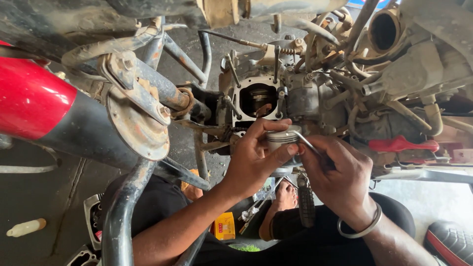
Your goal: Repairing a motorcycle engine by installing piston rings onto a piston and preparing for reassembly.
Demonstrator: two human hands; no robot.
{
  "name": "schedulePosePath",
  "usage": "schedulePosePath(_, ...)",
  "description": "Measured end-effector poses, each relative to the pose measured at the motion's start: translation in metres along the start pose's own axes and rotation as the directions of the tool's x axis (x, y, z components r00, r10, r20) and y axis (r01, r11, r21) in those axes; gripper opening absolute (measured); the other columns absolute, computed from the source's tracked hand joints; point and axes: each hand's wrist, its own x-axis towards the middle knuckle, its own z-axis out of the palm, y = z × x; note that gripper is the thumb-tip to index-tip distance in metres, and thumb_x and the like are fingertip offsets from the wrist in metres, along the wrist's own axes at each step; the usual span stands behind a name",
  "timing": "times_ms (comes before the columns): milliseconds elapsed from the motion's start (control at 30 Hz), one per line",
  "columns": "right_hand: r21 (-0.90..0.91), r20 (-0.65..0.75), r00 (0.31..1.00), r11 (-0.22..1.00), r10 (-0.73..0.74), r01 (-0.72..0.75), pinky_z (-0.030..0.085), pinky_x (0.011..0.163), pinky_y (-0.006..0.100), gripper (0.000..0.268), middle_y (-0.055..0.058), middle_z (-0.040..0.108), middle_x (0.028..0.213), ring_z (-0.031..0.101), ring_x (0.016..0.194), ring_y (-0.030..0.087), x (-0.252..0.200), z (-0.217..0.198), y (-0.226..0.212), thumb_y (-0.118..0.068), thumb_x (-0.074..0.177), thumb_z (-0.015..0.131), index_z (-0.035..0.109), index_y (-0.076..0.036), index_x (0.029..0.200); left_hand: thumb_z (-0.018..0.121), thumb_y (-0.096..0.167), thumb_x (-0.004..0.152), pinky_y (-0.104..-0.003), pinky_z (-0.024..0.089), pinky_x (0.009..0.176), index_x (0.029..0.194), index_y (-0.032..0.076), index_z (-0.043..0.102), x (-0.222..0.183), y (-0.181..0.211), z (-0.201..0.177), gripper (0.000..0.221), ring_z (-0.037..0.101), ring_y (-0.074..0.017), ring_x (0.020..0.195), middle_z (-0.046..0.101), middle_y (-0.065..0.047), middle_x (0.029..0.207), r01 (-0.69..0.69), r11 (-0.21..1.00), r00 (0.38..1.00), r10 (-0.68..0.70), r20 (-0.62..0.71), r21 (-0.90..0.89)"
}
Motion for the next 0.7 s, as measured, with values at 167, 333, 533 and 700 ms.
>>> schedulePosePath(167,-0.021,-0.037,0.999,1.0,0.012,-0.013,0.05,0.056,0.026,0.015,0.005,0.068,0.075,0.063,0.059,0.009,-0.003,0.001,0.006,-0.006,0.089,0.08,0.071,-0.004,0.1,0.084,0.029,0.089,-0.037,0.052,0.115,0.14,0.001,0.052,0.002,-0.006,-0.002,0.066,0.058,-0.0231,0.137,0.042,-0.021,0.164,-0.04,0.999,0.995,0.04,0.093,-0.012)
schedulePosePath(333,-0.013,-0.041,0.999,1.0,0.025,-0.025,0.05,0.057,0.025,0.016,0.004,0.068,0.074,0.064,0.061,0.009,-0.007,0.006,0.015,-0.006,0.087,0.081,0.069,-0.004,0.098,0.084,0.019,0.086,-0.038,0.051,0.116,0.14,0.002,0.055,0.005,-0.003,-0.005,0.064,0.057,-0.0258,0.141,0.033,-0.022,0.171,-0.025,0.998,0.993,0.019,0.115,0.052)
schedulePosePath(533,0.106,-0.082,0.982,0.981,0.17,-0.161,0.051,0.057,0.022,0.013,0.003,0.069,0.073,0.062,0.061,0.006,-0.014,0.011,0.016,-0.004,0.088,0.077,0.068,-0.002,0.097,0.085,0.013,0.082,-0.038,0.055,0.108,0.138,0.003,0.056,0.009,0.007,-0.004,0.064,0.062,-0.026,0.135,0.032,-0.02,0.17,-0.13,0.963,0.981,0.09,0.172,0.236)
schedulePosePath(700,0.113,-0.15,0.98,0.987,0.133,-0.117,0.05,0.059,0.022,0.013,0.003,0.066,0.071,0.06,0.062,0.004,-0.008,0.007,0.012,-0.003,0.087,0.075,0.066,-0.001,0.096,0.086,0.008,0.081,-0.038,0.057,0.104,0.14,0.002,0.055,0.012,0.031,0.001,0.067,0.06,-0.0269,0.137,0.037,-0.021,0.167,-0.253,0.894,0.958,0.178,0.224,0.37)
